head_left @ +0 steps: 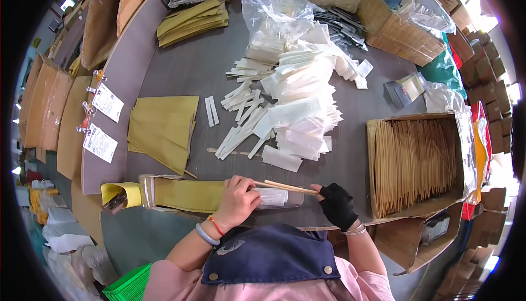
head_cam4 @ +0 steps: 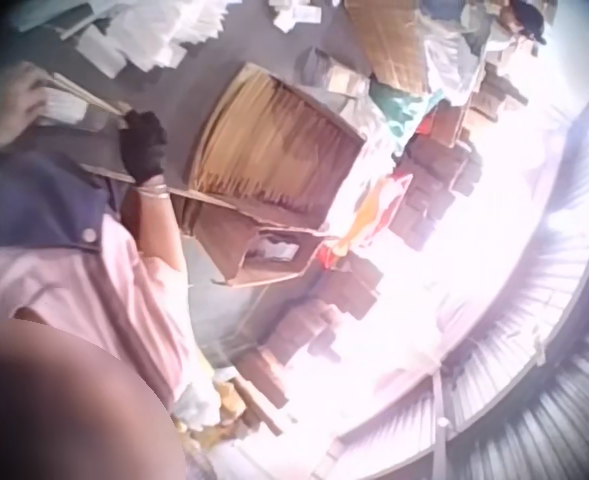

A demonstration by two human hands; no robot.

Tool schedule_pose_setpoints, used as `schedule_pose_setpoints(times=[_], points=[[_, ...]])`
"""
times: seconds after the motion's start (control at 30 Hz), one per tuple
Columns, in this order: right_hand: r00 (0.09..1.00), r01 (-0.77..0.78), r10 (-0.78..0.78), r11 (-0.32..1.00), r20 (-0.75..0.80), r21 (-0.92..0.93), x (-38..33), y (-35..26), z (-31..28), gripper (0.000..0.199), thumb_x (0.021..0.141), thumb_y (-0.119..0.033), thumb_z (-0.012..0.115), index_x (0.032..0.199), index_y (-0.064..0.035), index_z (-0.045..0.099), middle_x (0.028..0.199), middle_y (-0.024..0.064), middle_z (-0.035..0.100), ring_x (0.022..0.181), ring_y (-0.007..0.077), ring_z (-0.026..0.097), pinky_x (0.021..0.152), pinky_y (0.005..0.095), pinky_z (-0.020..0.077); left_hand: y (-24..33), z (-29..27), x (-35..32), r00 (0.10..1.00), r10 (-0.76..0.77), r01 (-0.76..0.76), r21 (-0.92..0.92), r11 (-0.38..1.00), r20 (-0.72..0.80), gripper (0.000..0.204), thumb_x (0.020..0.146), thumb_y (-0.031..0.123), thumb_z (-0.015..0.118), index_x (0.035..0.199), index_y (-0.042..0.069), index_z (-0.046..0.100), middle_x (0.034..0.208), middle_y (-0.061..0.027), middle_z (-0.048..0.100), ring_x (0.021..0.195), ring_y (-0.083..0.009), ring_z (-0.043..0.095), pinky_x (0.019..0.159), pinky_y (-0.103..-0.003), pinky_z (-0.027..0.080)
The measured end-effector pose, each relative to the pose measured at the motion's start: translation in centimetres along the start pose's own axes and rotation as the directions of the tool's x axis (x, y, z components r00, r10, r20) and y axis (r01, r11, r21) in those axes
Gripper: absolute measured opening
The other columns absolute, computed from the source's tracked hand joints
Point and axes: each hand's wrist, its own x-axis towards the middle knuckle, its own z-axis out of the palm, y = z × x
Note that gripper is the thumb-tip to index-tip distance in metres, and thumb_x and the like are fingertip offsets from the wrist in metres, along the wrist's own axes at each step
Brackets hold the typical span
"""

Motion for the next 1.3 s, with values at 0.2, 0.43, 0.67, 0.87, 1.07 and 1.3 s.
schedule_pose_setpoints(times=[0.2,0.43,0.67,0.87,1.07,1.3], points=[[0.997,0.009,-0.007,1.000,0.083,-0.024,-0.1,0.3,-0.8,0.031,0.084,-0.013,0.071,0.115,-0.0171,0.073,0.075,0.0097,0.056,0.068,0.0276,0.059,0.062,0.0373,0.0487,-0.7,-1.8,-0.6,0.998,-0.059,0.060,-0.049,0.997,0.026,0.031,0.066,0.025,0.083,0.092,0.010,0.073,0.109,-0.0060,0.059,0.108,-0.0279,0.051,0.092,-0.046,0.040],[0.980,0.172,-0.144,0.961,0.139,-0.218,-0.3,1.6,-0.4,0.032,0.081,-0.018,0.074,0.112,-0.0181,0.073,0.074,0.0100,0.058,0.068,0.0287,0.059,0.061,0.0403,0.0479,-1.4,-3.7,-1.6,0.991,0.045,-0.050,0.032,0.998,0.125,0.060,0.063,0.033,0.085,0.119,0.017,0.068,0.129,-0.0096,0.053,0.118,-0.0314,0.048,0.102,-0.048,0.037],[0.966,0.212,-0.183,0.965,0.181,-0.153,1.3,-1.1,2.6,0.028,0.080,-0.016,0.073,0.108,-0.0175,0.073,0.079,0.0106,0.062,0.073,0.0304,0.062,0.062,0.0413,0.0493,-1.9,-1.2,-2.2,0.979,0.036,-0.022,-0.072,0.997,0.200,0.069,0.063,0.037,0.085,0.123,0.010,0.065,0.132,-0.0117,0.052,0.122,-0.0349,0.046,0.106,-0.049,0.037],[0.976,0.196,-0.195,0.981,-0.094,-0.001,0.8,0.0,4.3,0.020,0.078,0.000,0.070,0.096,-0.0095,0.069,0.095,0.0125,0.067,0.088,0.0316,0.065,0.077,0.0401,0.0536,0.8,-1.1,-0.2,0.987,0.012,-0.011,-0.006,1.000,0.161,0.080,0.060,0.031,0.087,0.129,0.004,0.058,0.126,-0.0092,0.056,0.118,-0.0324,0.049,0.103,-0.045,0.040],[0.993,0.028,-0.071,0.915,0.092,0.403,2.7,-7.4,6.9,0.030,0.079,-0.005,0.069,0.108,-0.0014,0.060,0.108,0.0204,0.061,0.101,0.0408,0.060,0.083,0.0419,0.0512,0.7,0.2,0.8,0.987,0.055,-0.052,-0.026,0.998,0.150,0.077,0.058,0.027,0.088,0.125,0.003,0.059,0.125,-0.0095,0.057,0.115,-0.0321,0.051,0.100,-0.045,0.042],[0.981,-0.186,0.189,0.873,0.039,0.450,1.1,-3.9,8.6,0.027,0.079,-0.001,0.072,0.100,-0.0023,0.055,0.094,0.0145,0.059,0.084,0.0287,0.063,0.075,0.0386,0.0525,1.0,0.4,1.1,0.992,0.063,-0.060,-0.028,0.998,0.111,0.074,0.059,0.026,0.086,0.123,0.002,0.059,0.122,-0.0091,0.057,0.113,-0.0294,0.051,0.098,-0.043,0.042]])
